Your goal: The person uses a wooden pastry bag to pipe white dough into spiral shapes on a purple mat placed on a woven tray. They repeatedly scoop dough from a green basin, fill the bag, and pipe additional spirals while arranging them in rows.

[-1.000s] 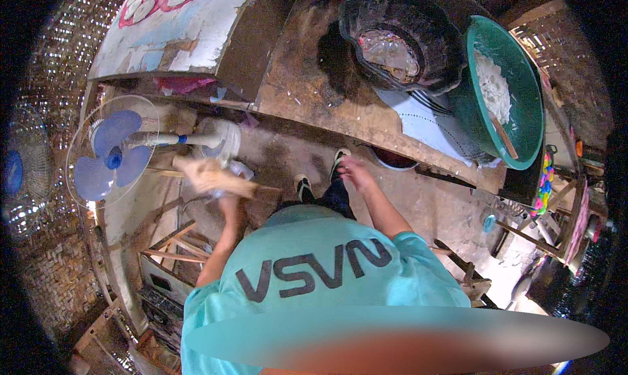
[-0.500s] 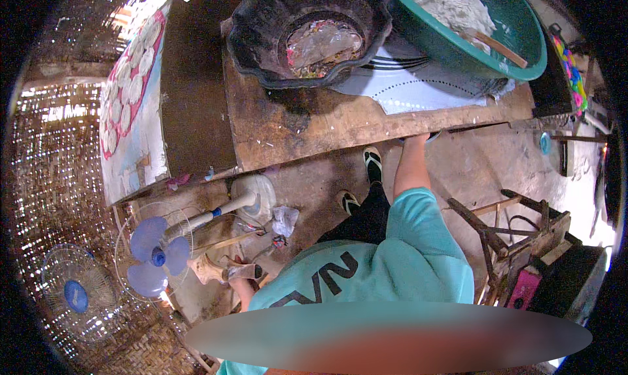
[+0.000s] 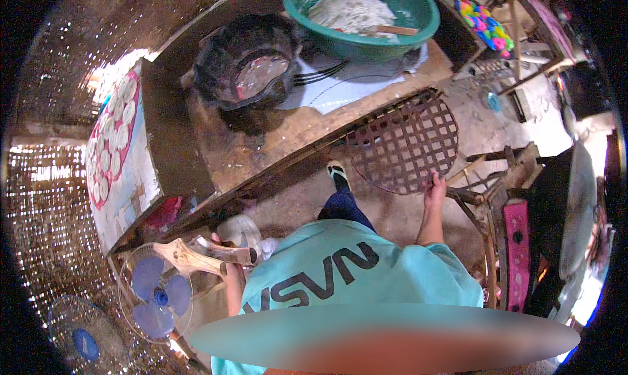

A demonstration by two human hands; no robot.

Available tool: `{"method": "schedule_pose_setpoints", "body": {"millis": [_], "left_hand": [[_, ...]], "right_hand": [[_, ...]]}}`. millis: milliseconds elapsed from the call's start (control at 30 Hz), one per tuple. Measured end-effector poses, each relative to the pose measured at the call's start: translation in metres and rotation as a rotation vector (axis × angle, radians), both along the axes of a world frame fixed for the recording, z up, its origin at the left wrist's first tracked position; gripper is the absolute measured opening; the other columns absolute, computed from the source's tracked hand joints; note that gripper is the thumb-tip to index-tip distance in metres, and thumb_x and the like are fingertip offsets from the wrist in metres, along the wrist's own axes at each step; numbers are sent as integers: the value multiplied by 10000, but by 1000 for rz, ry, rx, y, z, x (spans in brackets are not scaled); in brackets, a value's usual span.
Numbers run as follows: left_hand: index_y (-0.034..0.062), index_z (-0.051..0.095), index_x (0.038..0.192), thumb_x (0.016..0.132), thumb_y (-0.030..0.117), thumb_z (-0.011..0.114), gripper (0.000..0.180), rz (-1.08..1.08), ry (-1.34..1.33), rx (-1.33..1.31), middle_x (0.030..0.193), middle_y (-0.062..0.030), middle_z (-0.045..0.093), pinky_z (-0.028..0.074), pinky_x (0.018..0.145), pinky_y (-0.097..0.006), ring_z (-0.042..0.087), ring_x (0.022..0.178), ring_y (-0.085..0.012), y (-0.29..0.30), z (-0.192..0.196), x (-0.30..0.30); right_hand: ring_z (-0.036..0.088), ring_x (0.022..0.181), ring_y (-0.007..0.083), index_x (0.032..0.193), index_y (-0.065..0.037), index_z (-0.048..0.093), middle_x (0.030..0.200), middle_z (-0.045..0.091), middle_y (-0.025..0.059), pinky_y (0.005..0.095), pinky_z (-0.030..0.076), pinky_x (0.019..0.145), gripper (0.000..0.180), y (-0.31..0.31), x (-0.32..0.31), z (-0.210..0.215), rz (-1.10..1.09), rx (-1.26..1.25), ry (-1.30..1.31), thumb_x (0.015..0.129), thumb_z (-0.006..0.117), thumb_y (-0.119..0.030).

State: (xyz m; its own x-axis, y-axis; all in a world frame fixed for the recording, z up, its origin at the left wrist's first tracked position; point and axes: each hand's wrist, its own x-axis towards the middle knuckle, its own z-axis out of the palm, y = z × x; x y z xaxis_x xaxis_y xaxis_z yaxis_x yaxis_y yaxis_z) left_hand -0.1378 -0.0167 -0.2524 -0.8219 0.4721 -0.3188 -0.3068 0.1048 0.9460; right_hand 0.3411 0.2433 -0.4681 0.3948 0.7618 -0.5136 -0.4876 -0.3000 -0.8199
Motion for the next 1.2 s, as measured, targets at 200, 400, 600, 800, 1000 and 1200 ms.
{"method": "schedule_pose_setpoints", "body": {"millis": [200, 400, 600, 800, 1000, 1200], "left_hand": [[106, 521, 1181, 892, 244, 577, 326, -90, 417, 45, 998, 1, 527, 412, 731, -238, 475, 829, -75, 19, -38, -48], [99, 566, 985, 848, 227, 645, 203, 38, 468, 64, 900, -1, 541, 404, 760, -270, 461, 785, -115, 50, -6, -31], [158, 488, 801, 883, 295, 593, 191, 84, 567, -12, 803, 19, 464, 400, 657, -265, 430, 724, -100, 59, 43, 3], [129, 535, 874, 856, 234, 633, 145, 217, 427, 72, 828, 16, 485, 438, 623, -279, 452, 696, -103, 39, 26, 8], [100, 557, 943, 796, 187, 706, 226, 316, 259, 189, 845, -4, 513, 436, 580, -259, 477, 688, -105, 40, 44, 19], [70, 535, 1022, 785, 169, 716, 314, 356, 449, 19, 929, -22, 502, 442, 696, -280, 480, 808, -132, 16, 19, 14]], "right_hand": [[555, 716, 135, 896, -35, 634, 838, 636, 57, 294, 454, 641, 246, -8, 72, 101, -70, 228, -678, 896, 562, -270], [503, 672, 87, 997, -1, 626, 734, 610, 30, 274, 415, 632, 247, 4, 84, 260, 249, 382, -1164, 885, 560, -210], [533, 794, 100, 967, 6, 618, 918, 614, 19, 251, 425, 703, 245, 35, 65, 287, 53, 519, -516, 893, 557, -219], [579, 735, 145, 996, -85, 599, 836, 617, 29, 279, 452, 637, 273, 111, -75, 233, 297, 434, 90, 900, 535, -333], [577, 734, 198, 971, -40, 565, 837, 624, 87, 349, 474, 671, 334, 173, -254, 211, 455, 390, 363, 899, 532, -365], [582, 767, 201, 998, -24, 549, 892, 613, 74, 343, 490, 674, 310, 197, -377, 200, 610, 374, 498, 907, 534, -320]]}}
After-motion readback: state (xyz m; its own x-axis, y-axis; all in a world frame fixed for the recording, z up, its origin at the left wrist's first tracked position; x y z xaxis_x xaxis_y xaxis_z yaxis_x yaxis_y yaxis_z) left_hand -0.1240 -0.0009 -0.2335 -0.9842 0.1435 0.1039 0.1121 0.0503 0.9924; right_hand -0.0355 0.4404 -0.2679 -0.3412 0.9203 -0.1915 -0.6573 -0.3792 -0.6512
